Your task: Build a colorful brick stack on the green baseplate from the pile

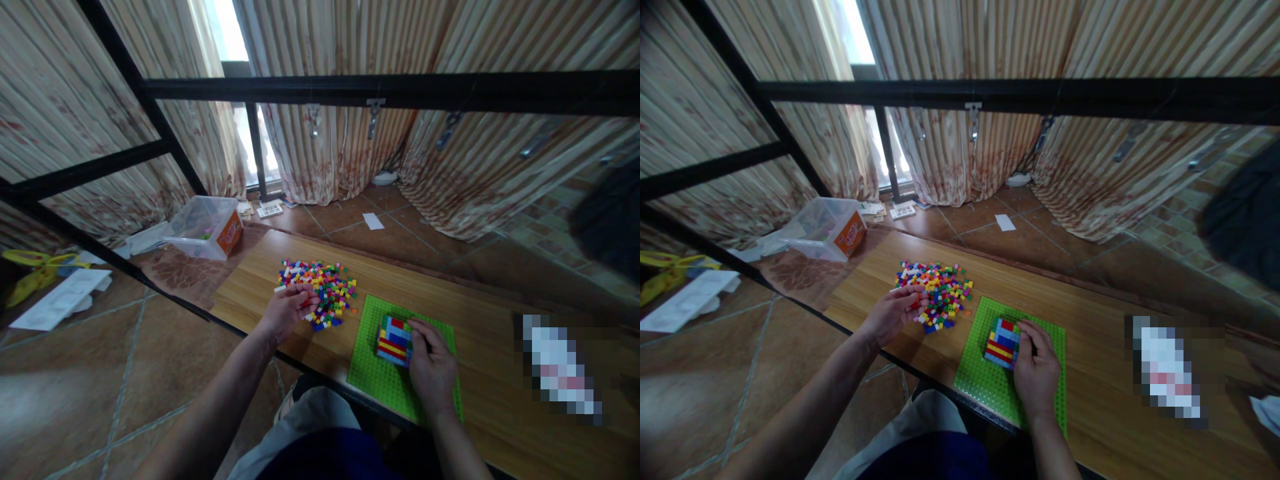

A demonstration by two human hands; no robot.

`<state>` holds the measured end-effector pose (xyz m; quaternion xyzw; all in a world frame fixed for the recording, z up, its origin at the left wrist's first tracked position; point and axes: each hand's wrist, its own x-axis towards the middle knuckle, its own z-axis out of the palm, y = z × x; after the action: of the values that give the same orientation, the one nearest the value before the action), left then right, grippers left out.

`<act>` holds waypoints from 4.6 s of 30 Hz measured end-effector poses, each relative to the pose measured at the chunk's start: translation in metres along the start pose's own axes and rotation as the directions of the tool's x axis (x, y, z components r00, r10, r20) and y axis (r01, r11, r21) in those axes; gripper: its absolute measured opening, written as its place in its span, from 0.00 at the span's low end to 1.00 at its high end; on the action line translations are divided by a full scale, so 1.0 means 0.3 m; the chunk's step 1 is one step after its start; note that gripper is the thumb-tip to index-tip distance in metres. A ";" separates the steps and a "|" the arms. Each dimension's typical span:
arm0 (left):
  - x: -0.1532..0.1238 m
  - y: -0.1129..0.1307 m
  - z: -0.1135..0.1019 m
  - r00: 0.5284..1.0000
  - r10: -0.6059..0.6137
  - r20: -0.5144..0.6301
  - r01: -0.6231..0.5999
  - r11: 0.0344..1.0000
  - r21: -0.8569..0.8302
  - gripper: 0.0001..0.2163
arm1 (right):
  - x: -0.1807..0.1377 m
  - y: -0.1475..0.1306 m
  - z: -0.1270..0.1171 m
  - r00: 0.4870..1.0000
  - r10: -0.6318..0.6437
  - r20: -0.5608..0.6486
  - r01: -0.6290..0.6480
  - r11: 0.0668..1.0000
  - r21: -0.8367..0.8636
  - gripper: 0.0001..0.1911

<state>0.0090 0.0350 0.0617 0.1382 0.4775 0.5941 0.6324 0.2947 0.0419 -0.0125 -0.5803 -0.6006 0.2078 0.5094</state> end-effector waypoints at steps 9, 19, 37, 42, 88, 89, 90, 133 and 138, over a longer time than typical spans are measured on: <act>0.016 -0.019 -0.013 0.993 0.113 -0.017 -0.113 0.993 0.016 0.07 | 0.000 0.002 0.002 1.000 0.001 -0.004 -0.001 1.000 0.014 0.16; 0.048 0.002 -0.001 0.992 0.109 -0.065 -0.105 0.992 0.066 0.04 | 0.000 0.003 0.001 1.000 -0.011 -0.002 0.010 1.000 -0.011 0.16; 0.094 -0.011 0.008 0.979 0.205 -0.024 -0.198 0.965 0.175 0.08 | 0.000 0.002 0.001 1.000 -0.004 -0.004 0.004 1.000 -0.014 0.16; 0.081 -0.011 -0.003 0.974 0.222 0.045 -0.226 0.963 0.147 0.12 | 0.000 0.001 0.002 1.000 -0.001 -0.008 0.001 1.000 -0.011 0.17; 0.228 0.060 0.001 0.814 0.479 0.329 -0.277 -0.178 0.944 0.17 | 0.002 -0.002 0.000 1.000 0.022 0.010 -0.022 0.999 -0.025 0.17; 0.235 0.063 0.012 0.815 0.456 0.357 -0.247 -0.284 0.926 0.16 | 0.002 -0.001 0.000 1.000 0.024 0.012 -0.024 0.999 -0.023 0.17; 0.242 0.062 0.022 0.819 0.436 0.372 -0.224 -0.355 0.908 0.15 | 0.002 0.001 0.001 1.000 0.025 0.012 -0.025 0.999 -0.022 0.17; 0.050 0.028 0.016 0.991 -0.011 0.137 0.011 1.000 0.003 0.11 | 0.000 -0.016 0.000 1.000 0.018 -0.006 -0.018 1.000 -0.016 0.17; 0.034 0.037 0.023 0.985 -0.047 0.163 0.050 0.999 -0.011 0.09 | 0.000 -0.009 0.001 1.000 0.013 -0.005 -0.013 1.000 -0.019 0.17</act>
<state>0.0057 0.0496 0.0692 0.1698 0.4228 0.5689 0.6847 0.2930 0.0413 -0.0104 -0.5896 -0.5975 0.2040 0.5037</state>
